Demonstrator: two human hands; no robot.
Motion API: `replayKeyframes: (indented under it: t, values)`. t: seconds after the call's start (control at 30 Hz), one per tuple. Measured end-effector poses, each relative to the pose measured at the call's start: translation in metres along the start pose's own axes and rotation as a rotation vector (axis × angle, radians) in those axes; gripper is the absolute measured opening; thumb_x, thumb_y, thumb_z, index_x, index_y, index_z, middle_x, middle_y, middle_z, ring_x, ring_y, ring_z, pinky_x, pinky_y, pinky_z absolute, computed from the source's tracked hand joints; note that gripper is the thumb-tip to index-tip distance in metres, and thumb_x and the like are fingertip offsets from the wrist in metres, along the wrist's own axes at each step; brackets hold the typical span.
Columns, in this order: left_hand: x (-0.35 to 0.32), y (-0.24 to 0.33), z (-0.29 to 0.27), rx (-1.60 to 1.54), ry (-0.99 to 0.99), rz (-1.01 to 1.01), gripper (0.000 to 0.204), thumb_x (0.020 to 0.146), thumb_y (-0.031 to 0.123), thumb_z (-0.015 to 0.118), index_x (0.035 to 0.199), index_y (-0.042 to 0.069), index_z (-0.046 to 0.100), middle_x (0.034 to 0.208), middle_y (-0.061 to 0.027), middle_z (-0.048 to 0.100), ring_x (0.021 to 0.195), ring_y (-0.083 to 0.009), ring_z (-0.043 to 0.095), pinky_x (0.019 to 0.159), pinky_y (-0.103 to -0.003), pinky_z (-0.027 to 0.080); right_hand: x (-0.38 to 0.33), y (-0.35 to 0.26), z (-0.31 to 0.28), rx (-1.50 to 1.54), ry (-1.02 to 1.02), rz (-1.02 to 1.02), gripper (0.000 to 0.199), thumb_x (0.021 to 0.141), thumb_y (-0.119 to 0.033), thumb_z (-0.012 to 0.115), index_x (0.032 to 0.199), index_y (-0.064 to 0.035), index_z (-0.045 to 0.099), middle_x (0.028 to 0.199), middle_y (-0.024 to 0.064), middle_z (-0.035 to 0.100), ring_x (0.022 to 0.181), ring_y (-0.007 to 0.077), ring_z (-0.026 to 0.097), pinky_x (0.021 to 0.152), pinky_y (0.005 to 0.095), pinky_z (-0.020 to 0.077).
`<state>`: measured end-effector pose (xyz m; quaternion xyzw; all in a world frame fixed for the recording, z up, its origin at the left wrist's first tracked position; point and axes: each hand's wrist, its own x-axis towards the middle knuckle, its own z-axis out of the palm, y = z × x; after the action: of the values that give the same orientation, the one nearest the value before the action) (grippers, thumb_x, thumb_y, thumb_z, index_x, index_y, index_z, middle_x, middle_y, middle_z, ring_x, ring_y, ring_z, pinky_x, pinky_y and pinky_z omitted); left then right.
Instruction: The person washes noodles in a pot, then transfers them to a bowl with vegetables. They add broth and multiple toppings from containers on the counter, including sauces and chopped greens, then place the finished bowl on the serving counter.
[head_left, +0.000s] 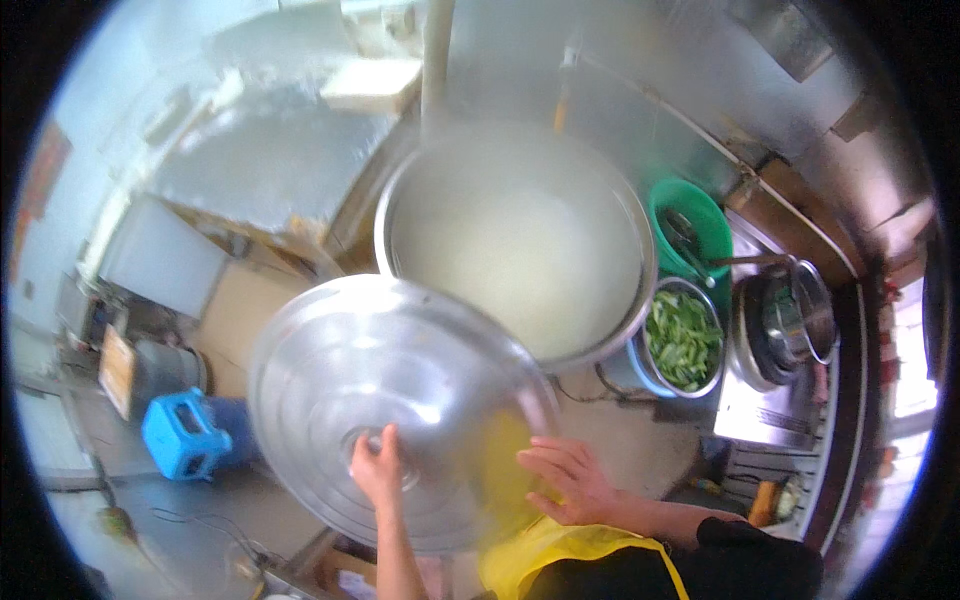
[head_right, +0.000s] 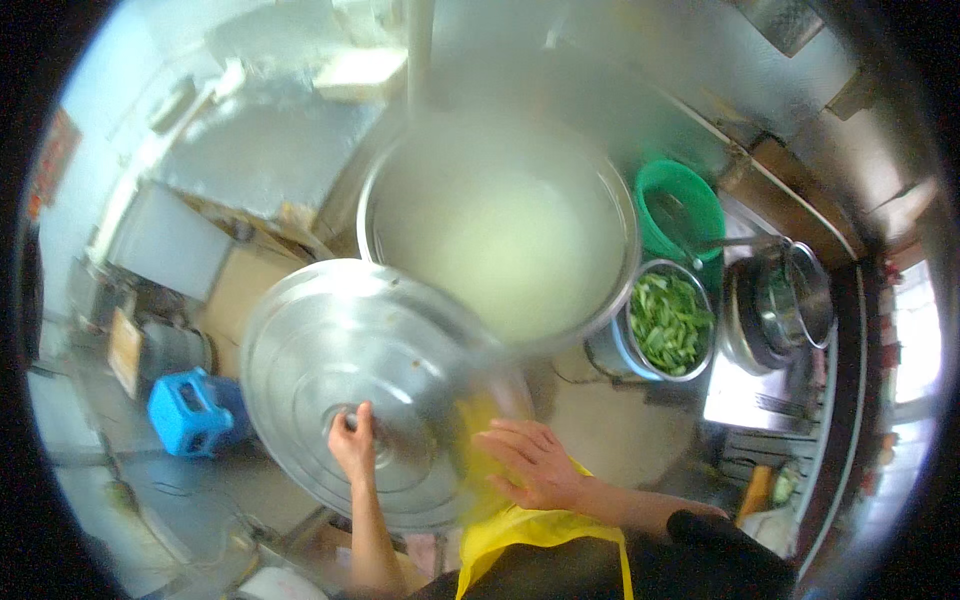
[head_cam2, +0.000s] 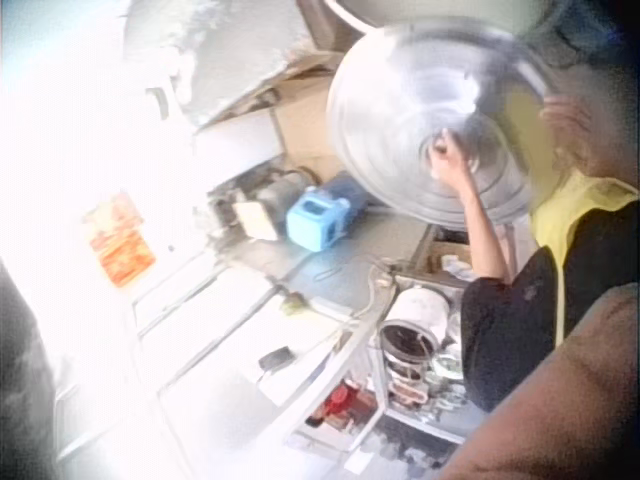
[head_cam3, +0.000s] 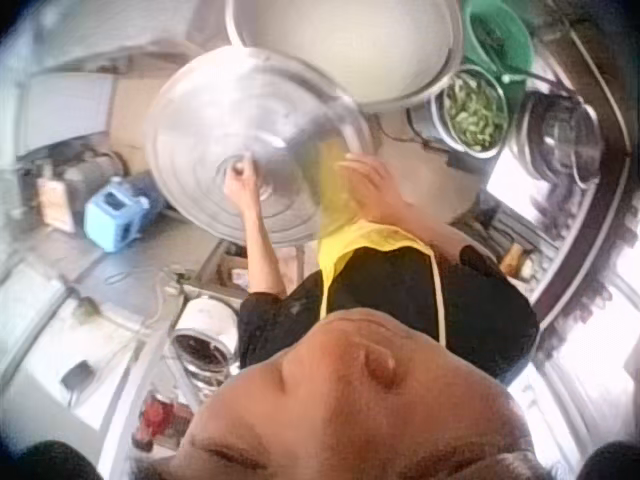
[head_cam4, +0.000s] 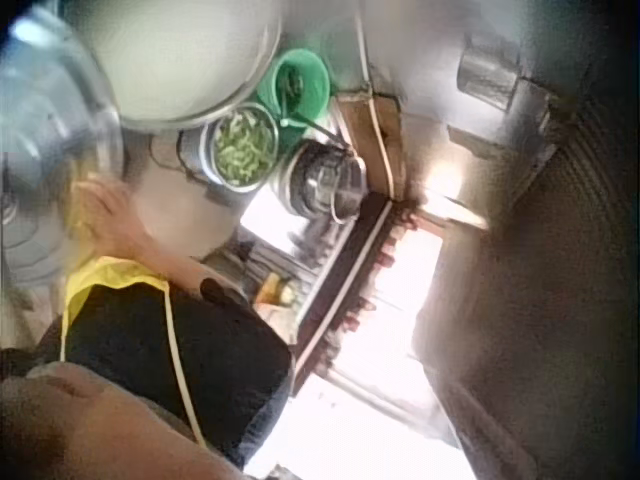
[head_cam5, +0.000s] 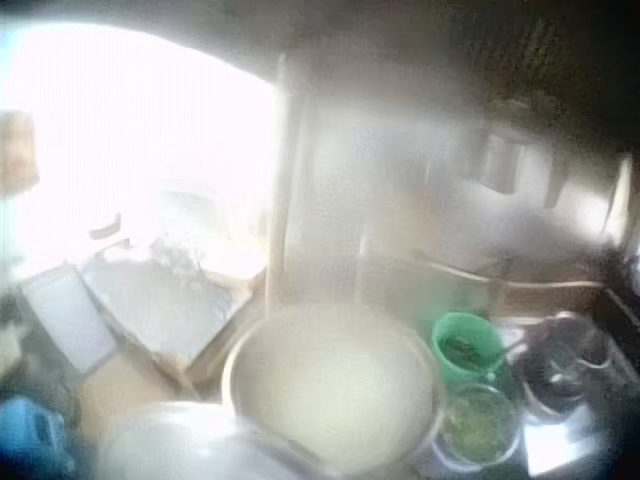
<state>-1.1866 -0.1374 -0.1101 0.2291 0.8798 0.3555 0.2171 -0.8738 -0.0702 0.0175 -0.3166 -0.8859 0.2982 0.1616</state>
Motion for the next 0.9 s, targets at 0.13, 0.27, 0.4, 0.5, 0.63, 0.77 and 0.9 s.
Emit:
replayKeyframes:
  t: [0.13, 0.27, 0.4, 0.5, 0.63, 0.77, 0.9]
  values:
    - [0.052, 0.157, 0.057, 0.308, -0.003, 0.362, 0.064, 0.089, 0.058, 0.074, 0.092, -0.006, 0.073, 0.081, -0.0253, 0.070, 0.074, -0.0395, 0.068, 0.073, -0.046, 0.052, 0.062, 0.055, -0.024, -0.109, 0.004, 0.038, 0.077, 0.093, -0.042, 0.071, 0.159, -0.0150, 0.040, 0.161, 0.0165, 0.039, 0.152, 0.0360, 0.032, 0.125, 0.0556, 0.0220]
    - [0.089, 0.263, 0.163, 0.475, -0.338, 0.564, 0.049, 0.093, 0.047, 0.066, 0.092, -0.002, 0.074, 0.089, -0.0236, 0.073, 0.086, -0.0424, 0.071, 0.081, -0.050, 0.055, 0.102, 0.137, -0.044, -0.222, 0.113, 0.175, 0.083, 0.094, -0.049, 0.068, 0.159, -0.0073, 0.036, 0.165, 0.0233, 0.030, 0.154, 0.0428, 0.026, 0.125, 0.0602, 0.0163]
    - [0.129, 0.325, 0.266, 0.573, -0.468, 0.889, 0.038, 0.097, 0.035, 0.058, 0.098, 0.000, 0.074, 0.095, -0.0236, 0.074, 0.091, -0.0432, 0.070, 0.084, -0.052, 0.055, 0.136, 0.206, -0.060, -0.368, 0.202, 0.308, 0.085, 0.095, -0.048, 0.068, 0.158, -0.0010, 0.035, 0.165, 0.0273, 0.027, 0.153, 0.0470, 0.025, 0.124, 0.0618, 0.0182]
    - [0.149, 0.337, 0.294, 0.318, -0.516, 0.944, 0.039, 0.098, 0.035, 0.058, 0.108, 0.000, 0.072, 0.107, -0.0257, 0.072, 0.101, -0.0428, 0.068, 0.090, -0.052, 0.053, 0.161, 0.234, -0.071, -0.433, 0.224, 0.407, 0.086, 0.094, -0.042, 0.069, 0.159, 0.0000, 0.031, 0.165, 0.0284, 0.026, 0.153, 0.0471, 0.023, 0.124, 0.0613, 0.0168]
    - [0.237, 0.366, 0.278, -0.102, -0.207, 0.884, 0.041, 0.094, 0.025, 0.063, 0.127, 0.001, 0.063, 0.126, -0.0250, 0.064, 0.120, -0.0416, 0.060, 0.104, -0.050, 0.046, 0.193, 0.233, -0.074, -0.364, 0.162, 0.524, 0.087, 0.092, -0.035, 0.071, 0.159, 0.0017, 0.028, 0.165, 0.0307, 0.022, 0.153, 0.0507, 0.020, 0.124, 0.0617, 0.0158]
    - [0.421, 0.437, 0.233, -0.403, 0.157, 0.880, 0.051, 0.088, 0.005, 0.063, 0.138, -0.001, 0.055, 0.137, -0.0252, 0.058, 0.130, -0.0431, 0.052, 0.112, -0.050, 0.040, 0.213, 0.211, -0.061, -0.361, 0.114, 0.649, 0.086, 0.090, -0.032, 0.072, 0.157, 0.0044, 0.030, 0.165, 0.0341, 0.018, 0.152, 0.0546, 0.018, 0.124, 0.0632, 0.0153]
    - [0.569, 0.536, 0.242, -0.230, 0.347, 1.032, 0.062, 0.087, 0.001, 0.058, 0.148, -0.002, 0.045, 0.149, -0.0245, 0.049, 0.136, -0.0438, 0.046, 0.115, -0.050, 0.038, 0.230, 0.211, -0.048, -0.390, 0.133, 0.762, 0.090, 0.085, -0.023, 0.070, 0.159, 0.0027, 0.026, 0.165, 0.0317, 0.020, 0.154, 0.0515, 0.017, 0.124, 0.0632, 0.0136]
